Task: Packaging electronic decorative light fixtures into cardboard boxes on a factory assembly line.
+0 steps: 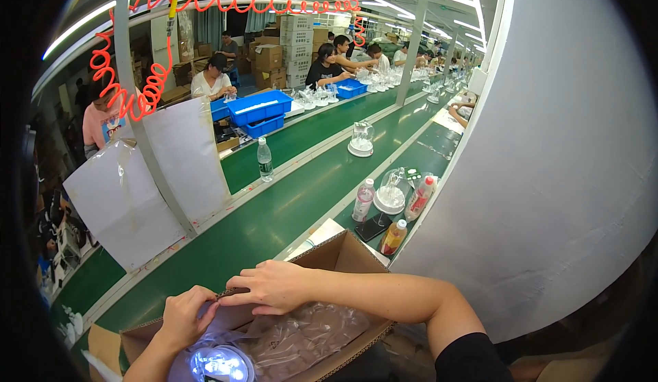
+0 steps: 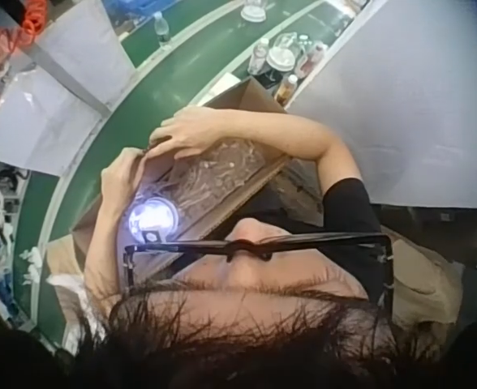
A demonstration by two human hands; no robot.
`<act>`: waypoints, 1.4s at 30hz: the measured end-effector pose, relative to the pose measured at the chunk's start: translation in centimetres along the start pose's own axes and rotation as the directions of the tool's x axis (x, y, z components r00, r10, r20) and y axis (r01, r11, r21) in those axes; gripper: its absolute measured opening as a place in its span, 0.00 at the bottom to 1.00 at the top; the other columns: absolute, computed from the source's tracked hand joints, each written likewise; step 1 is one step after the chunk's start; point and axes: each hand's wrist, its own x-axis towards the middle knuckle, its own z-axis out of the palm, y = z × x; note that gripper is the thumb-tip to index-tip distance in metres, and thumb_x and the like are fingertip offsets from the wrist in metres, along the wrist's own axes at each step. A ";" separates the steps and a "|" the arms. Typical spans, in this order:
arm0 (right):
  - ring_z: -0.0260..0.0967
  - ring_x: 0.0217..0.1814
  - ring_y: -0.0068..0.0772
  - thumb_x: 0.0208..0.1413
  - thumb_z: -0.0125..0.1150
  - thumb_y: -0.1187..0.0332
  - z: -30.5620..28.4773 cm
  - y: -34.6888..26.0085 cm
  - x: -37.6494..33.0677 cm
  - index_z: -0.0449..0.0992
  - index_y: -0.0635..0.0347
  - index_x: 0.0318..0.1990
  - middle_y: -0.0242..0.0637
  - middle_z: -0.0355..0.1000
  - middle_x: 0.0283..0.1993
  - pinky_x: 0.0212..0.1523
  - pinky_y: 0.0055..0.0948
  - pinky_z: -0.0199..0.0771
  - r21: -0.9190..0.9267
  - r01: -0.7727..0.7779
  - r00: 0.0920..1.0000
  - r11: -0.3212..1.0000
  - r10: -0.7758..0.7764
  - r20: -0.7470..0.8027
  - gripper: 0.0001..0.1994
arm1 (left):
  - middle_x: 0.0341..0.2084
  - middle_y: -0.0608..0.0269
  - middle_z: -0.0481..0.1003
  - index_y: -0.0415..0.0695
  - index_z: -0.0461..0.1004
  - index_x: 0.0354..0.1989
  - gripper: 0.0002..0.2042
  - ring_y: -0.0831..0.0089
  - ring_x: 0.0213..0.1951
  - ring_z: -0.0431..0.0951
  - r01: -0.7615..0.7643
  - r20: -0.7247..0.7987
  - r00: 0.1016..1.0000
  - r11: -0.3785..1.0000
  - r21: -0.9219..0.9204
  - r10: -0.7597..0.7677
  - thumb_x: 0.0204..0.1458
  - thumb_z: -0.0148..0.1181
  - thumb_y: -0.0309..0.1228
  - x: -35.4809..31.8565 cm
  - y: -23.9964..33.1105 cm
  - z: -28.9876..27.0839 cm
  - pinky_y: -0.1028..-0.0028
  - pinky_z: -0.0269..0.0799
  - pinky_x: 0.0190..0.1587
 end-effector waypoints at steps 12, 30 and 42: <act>0.73 0.55 0.39 0.61 0.66 0.56 -0.2 0.1 0.0 0.64 0.40 0.74 0.38 0.68 0.62 0.45 0.38 0.80 -0.001 -0.011 1.000 1.000 0.011 0.028 0.33 | 0.33 0.63 0.81 0.45 0.77 0.38 0.09 0.62 0.31 0.84 0.003 0.003 1.000 1.000 -0.010 -0.003 0.51 0.71 0.25 0.1 -0.1 0.0 0.66 0.76 0.30; 0.73 0.55 0.39 0.62 0.66 0.55 -0.1 0.0 -0.1 0.62 0.39 0.76 0.38 0.68 0.62 0.45 0.38 0.80 -0.012 -0.006 1.000 1.000 0.007 0.013 0.35 | 0.33 0.62 0.81 0.44 0.77 0.37 0.08 0.61 0.31 0.84 0.004 0.015 1.000 1.000 -0.011 -0.004 0.51 0.70 0.24 0.1 0.1 -0.1 0.66 0.77 0.31; 0.73 0.56 0.40 0.62 0.65 0.55 -0.1 0.1 0.0 0.62 0.39 0.76 0.39 0.68 0.63 0.47 0.38 0.80 0.008 -0.012 1.000 1.000 0.012 0.028 0.34 | 0.33 0.66 0.80 0.46 0.76 0.36 0.07 0.65 0.28 0.82 -0.022 -0.035 0.999 1.000 -0.004 0.022 0.52 0.69 0.26 0.2 -0.1 0.2 0.68 0.75 0.27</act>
